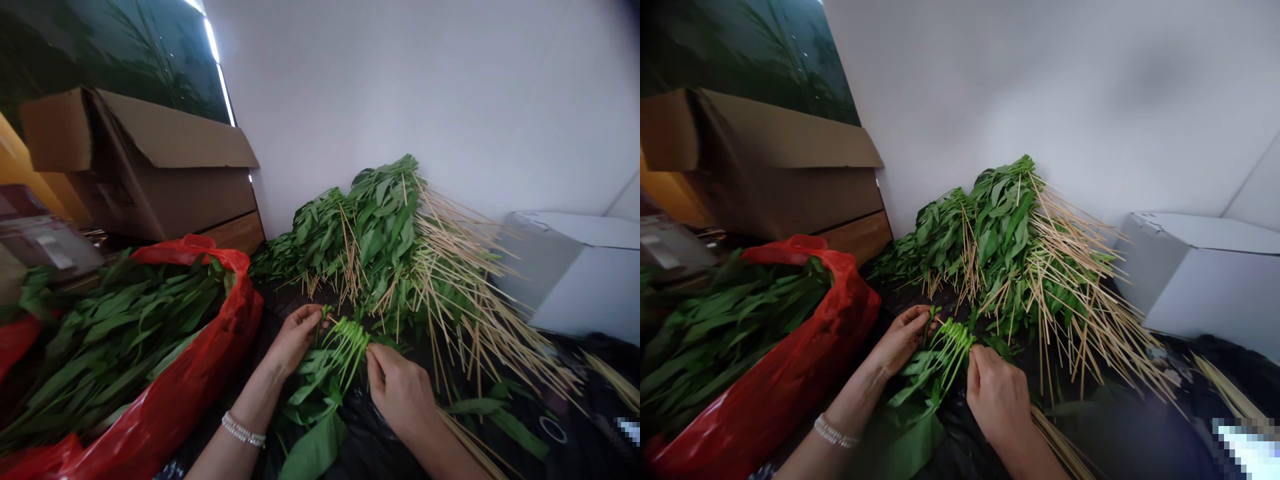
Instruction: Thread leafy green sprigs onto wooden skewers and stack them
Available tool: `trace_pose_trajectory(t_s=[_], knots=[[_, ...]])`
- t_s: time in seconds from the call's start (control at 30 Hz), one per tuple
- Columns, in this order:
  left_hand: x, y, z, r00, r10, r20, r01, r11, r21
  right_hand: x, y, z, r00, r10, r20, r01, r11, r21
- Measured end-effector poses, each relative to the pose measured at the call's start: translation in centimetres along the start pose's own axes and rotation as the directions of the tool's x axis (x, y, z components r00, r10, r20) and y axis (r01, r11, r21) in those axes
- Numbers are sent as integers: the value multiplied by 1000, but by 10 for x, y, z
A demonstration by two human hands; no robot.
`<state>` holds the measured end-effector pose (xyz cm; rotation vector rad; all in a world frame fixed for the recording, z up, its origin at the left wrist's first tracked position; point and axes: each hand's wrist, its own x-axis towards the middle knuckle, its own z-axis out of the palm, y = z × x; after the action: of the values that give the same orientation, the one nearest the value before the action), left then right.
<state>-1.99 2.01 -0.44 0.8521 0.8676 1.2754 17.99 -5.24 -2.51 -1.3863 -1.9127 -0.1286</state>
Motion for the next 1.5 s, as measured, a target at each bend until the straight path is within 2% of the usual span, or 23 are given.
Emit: trace_pose_trajectory(t_s=[0.27, 0.53, 0.67, 1.1, 1.3, 1.5], knots=[[2, -3, -4, 998, 62, -1, -61, 997, 52, 0, 0, 0, 1000, -11, -16, 11, 1000, -3], [-1, -2, 1, 1000, 3, 18, -4, 999, 54, 0, 0, 0, 1000, -9, -14, 9, 1000, -13], [-2, -1, 3, 1000, -9, -15, 9, 1000, 5, 1, 0, -1, 1000, -9, -12, 9, 1000, -12], [-1, -1, 1, 1000, 6, -20, -6, 1000, 1, 0, 1, 0, 1000, -11, -7, 10, 999, -41], [-4, -3, 4, 1000, 15, 22, -16, 999, 48, 0, 0, -1, 1000, 3, -7, -3, 999, -43], [-2, -2, 4, 999, 18, -44, -19, 1000, -20, 0, -1, 0, 1000, 2, -21, -3, 1000, -16]])
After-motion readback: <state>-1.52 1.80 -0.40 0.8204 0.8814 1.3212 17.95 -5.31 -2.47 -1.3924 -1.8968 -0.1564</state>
